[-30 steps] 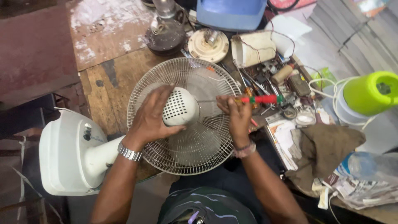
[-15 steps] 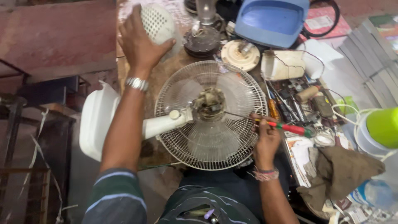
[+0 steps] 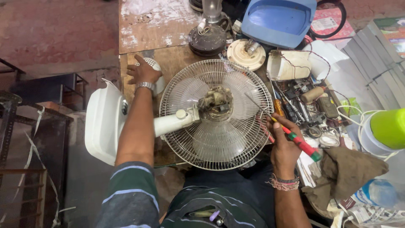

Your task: The person disassembles a white pedestal fan on a cluttered workbench, removes the rear cover and motor housing, and uses a screwdriver to adjust internal components. The person repeatedly manipulates the motor assembly and fan blades while working on the unit.

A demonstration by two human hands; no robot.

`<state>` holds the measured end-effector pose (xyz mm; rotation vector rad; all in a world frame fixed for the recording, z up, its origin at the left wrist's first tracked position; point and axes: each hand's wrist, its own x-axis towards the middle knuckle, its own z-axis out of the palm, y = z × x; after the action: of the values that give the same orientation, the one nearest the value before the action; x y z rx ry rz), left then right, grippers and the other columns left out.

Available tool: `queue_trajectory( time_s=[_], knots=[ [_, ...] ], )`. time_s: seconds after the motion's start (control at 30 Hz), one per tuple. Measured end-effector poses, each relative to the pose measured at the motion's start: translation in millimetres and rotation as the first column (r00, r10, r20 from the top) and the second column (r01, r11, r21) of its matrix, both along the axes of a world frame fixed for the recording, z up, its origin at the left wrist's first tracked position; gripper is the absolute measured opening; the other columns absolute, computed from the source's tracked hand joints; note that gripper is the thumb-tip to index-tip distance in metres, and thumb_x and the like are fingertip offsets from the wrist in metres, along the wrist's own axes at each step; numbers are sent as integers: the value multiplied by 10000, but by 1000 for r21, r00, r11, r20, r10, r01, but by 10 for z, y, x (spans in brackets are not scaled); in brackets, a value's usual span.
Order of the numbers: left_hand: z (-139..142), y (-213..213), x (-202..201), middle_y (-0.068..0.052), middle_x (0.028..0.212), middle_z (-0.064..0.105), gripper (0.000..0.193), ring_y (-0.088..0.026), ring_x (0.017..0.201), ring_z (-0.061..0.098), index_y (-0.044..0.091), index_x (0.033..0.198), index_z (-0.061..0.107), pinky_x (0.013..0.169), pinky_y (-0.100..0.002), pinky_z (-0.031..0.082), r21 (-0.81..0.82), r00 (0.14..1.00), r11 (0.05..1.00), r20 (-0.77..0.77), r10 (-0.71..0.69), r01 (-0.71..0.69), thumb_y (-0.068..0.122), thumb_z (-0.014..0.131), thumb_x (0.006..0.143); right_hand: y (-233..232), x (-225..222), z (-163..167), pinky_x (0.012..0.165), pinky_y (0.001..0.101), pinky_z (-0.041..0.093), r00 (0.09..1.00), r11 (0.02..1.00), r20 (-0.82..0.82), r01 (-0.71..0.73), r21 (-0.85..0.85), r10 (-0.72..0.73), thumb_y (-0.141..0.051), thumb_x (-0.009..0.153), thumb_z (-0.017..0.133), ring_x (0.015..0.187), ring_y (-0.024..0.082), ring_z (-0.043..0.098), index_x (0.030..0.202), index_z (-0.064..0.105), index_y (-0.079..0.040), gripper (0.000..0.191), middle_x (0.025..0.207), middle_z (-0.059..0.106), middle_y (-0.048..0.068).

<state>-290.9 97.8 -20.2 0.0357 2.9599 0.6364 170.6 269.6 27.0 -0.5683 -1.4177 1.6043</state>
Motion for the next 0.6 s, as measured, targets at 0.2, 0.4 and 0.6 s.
queue_trajectory(
  time_s=[0.2,0.4,0.6],
  knots=[
    [301,22,698,-287,1547,427,677,-453,1430,423,46,1452,513,1193,-497,378,236,761,807,-545,-352,542,284,813,893,18,74,-31,1026,378,581,999,998,-34,-15,-53,13,-109,1025,631,1144,276,707,1266,564,88,318,1278,663,212],
    [407,-223,2141,-180,1488,541,540,-386,1360,545,59,1352,614,1119,-513,464,54,481,620,-685,-548,783,324,820,929,323,282,-212,1032,392,561,988,989,-65,142,-33,-143,-81,1033,631,1173,302,679,1266,532,31,277,1335,640,207],
    [590,-318,2340,-260,1449,498,806,-451,1300,524,-22,1373,551,1054,-539,464,59,506,599,-606,-614,798,454,856,799,938,476,-617,1090,395,532,948,960,-273,89,-264,-163,-165,1028,629,1271,288,634,1255,535,-54,270,1333,636,144]
  ],
)
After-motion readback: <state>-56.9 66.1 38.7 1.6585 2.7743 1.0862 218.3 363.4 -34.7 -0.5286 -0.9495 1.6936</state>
